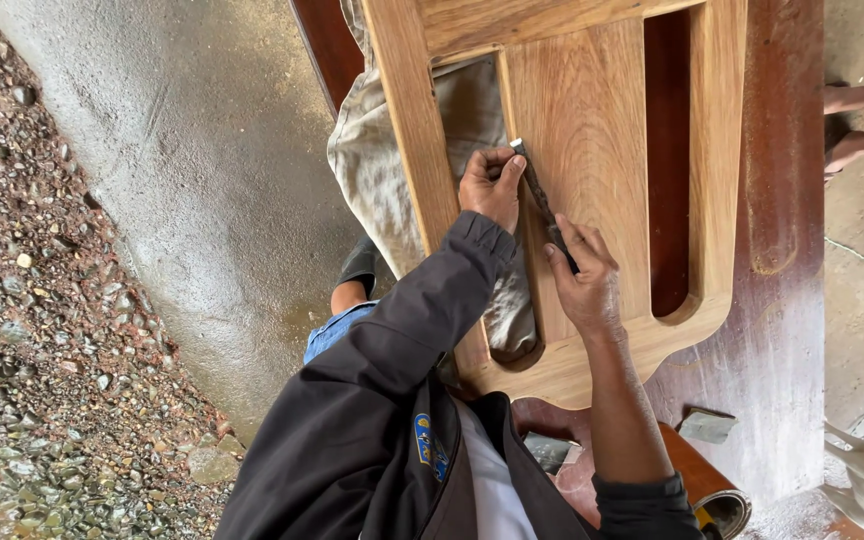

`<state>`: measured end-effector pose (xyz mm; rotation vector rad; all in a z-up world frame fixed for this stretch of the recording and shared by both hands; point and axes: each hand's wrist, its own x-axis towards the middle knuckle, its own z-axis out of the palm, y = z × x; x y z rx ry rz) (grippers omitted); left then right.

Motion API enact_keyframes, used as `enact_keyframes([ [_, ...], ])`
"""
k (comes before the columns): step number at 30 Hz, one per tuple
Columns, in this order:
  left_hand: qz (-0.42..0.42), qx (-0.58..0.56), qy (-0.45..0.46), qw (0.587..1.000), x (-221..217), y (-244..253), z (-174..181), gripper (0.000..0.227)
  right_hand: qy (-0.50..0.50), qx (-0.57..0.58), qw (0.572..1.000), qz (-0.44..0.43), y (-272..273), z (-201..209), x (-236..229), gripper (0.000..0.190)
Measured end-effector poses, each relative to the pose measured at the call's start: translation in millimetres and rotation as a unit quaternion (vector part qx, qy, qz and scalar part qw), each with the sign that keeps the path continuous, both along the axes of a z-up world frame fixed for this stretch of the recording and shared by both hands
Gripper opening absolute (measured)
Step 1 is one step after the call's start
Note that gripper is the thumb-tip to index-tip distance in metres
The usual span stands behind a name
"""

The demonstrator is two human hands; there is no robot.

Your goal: Refining the surface and joints of a wooden furniture frame using a chisel and sandpaper

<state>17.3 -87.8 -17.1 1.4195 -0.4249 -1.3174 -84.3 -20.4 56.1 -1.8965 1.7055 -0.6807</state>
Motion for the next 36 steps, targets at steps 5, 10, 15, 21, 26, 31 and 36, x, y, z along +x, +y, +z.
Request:
enact_keyframes([
  [5,-0.001,0.021,-0.014,1.0,0,-9,-1,0.01,0.016,-0.014,1.0,0.003,-7,-5,0,0.033],
  [10,-0.014,0.021,-0.023,0.999,4,-25,-6,0.012,0.019,-0.018,1.0,0.015,-23,-4,1,0.032],
  [15,0.011,0.004,-0.008,1.0,5,-41,-13,0.035,-0.021,-0.06,0.997,0.034,-30,8,2,0.033],
  [21,0.014,-0.003,0.006,1.0,-12,-5,-39,0.03,-0.017,0.005,0.999,-0.037,9,23,-9,0.032],
  [26,-0.031,0.04,-0.019,0.999,-26,41,-40,0.03,-0.101,0.027,0.992,-0.066,57,-17,-32,0.033],
  [31,-0.04,0.058,-0.033,0.997,-29,52,-40,0.034,-0.035,-0.008,0.999,-0.028,72,3,-14,0.034],
  [36,-0.036,0.054,-0.019,0.998,-23,61,-23,0.02,-0.02,-0.017,0.999,-0.025,70,0,-10,0.034],
])
